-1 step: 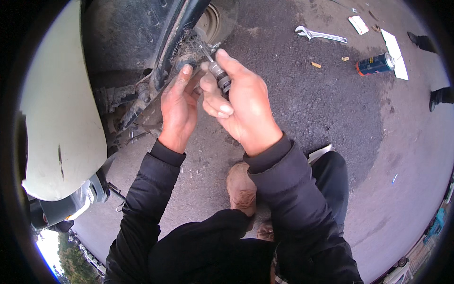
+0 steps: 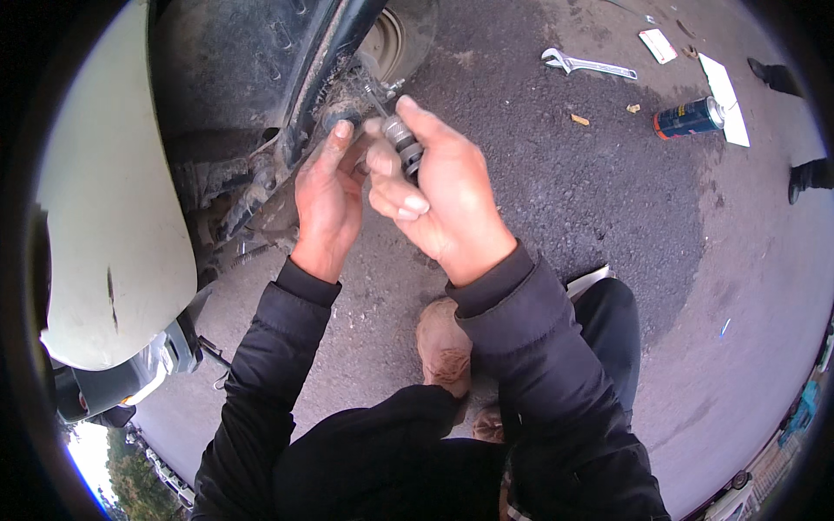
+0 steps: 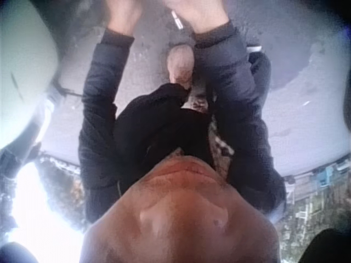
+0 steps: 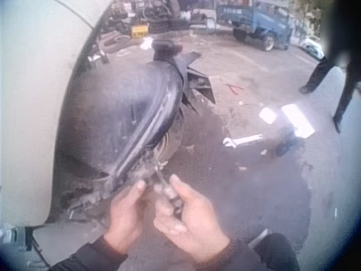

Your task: The person works on the rear wheel area of a white scooter, using a socket wrench and a screwdriver to remove and install bolts and a metal plate. They repeatedly adjust components under the scooter's body and handle small fasteners and tools on the ground.

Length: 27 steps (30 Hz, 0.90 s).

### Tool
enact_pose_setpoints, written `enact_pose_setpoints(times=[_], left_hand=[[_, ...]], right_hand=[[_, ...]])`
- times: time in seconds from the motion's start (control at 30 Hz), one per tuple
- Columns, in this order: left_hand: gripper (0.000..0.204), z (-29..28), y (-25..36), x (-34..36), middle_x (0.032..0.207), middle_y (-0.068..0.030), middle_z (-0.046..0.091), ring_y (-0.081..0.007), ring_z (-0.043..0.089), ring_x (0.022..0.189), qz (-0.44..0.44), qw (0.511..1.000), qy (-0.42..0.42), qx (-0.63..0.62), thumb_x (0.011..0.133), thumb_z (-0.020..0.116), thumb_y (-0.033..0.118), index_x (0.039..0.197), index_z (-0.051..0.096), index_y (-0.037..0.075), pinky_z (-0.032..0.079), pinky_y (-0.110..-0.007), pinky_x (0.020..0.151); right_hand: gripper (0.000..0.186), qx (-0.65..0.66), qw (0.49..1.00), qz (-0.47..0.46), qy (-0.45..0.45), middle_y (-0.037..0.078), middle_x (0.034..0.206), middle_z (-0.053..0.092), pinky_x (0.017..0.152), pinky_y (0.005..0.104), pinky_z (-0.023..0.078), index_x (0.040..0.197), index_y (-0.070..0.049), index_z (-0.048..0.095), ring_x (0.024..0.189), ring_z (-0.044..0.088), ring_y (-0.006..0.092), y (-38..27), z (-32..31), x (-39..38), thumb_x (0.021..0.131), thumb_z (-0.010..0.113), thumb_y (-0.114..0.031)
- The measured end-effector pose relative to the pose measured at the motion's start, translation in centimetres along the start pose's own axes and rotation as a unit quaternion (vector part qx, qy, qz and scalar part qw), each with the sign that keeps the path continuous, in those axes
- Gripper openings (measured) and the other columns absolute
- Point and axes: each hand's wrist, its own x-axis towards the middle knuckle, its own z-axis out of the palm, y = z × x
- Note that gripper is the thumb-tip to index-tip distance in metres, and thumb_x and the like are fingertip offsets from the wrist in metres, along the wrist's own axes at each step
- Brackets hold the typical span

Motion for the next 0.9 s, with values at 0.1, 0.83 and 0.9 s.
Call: enact_pose_setpoints(times=[0.1,0.83,0.9], left_hand=[[0.034,-0.1,0.0,0.0,0.118,-0.0088,0.072,-0.0187,0.068,0.106,-0.003,1.000,0.002,-0.006,0.100,0.073,0.025,0.122,0.069,0.000,0.049,-0.035,0.087],[0.030,-0.3,-0.1,0.0,0.111,-0.0074,0.074,-0.0180,0.068,0.103,-0.009,1.000,-0.002,-0.005,0.100,0.073,0.026,0.117,0.070,0.002,0.049,-0.036,0.089],[0.032,-0.3,0.0,0.0,0.112,-0.0083,0.073,-0.0194,0.067,0.104,-0.006,1.000,0.002,0.001,0.101,0.071,0.027,0.120,0.069,0.001,0.051,-0.039,0.095]], right_hand=[[0.034,-0.086,0.996,-0.006,0.005,0.008,0.079,0.066,0.055,0.0223,0.043,0.110,0.004,0.060,0.063,0.057,0.0088,-0.6,-0.1,-0.4,0.100,0.072,-0.025],[0.039,0.058,0.996,0.054,-0.048,0.002,0.068,0.057,0.050,0.0229,0.034,0.107,-0.001,0.060,0.046,0.037,0.0060,-0.3,0.2,-0.2,0.110,0.053,-0.039],[0.045,-0.034,0.999,0.042,-0.005,0.001,0.067,0.055,0.049,0.0235,0.031,0.112,-0.001,0.062,0.043,0.033,0.0070,-0.6,0.5,-0.3,0.112,0.046,-0.043]])
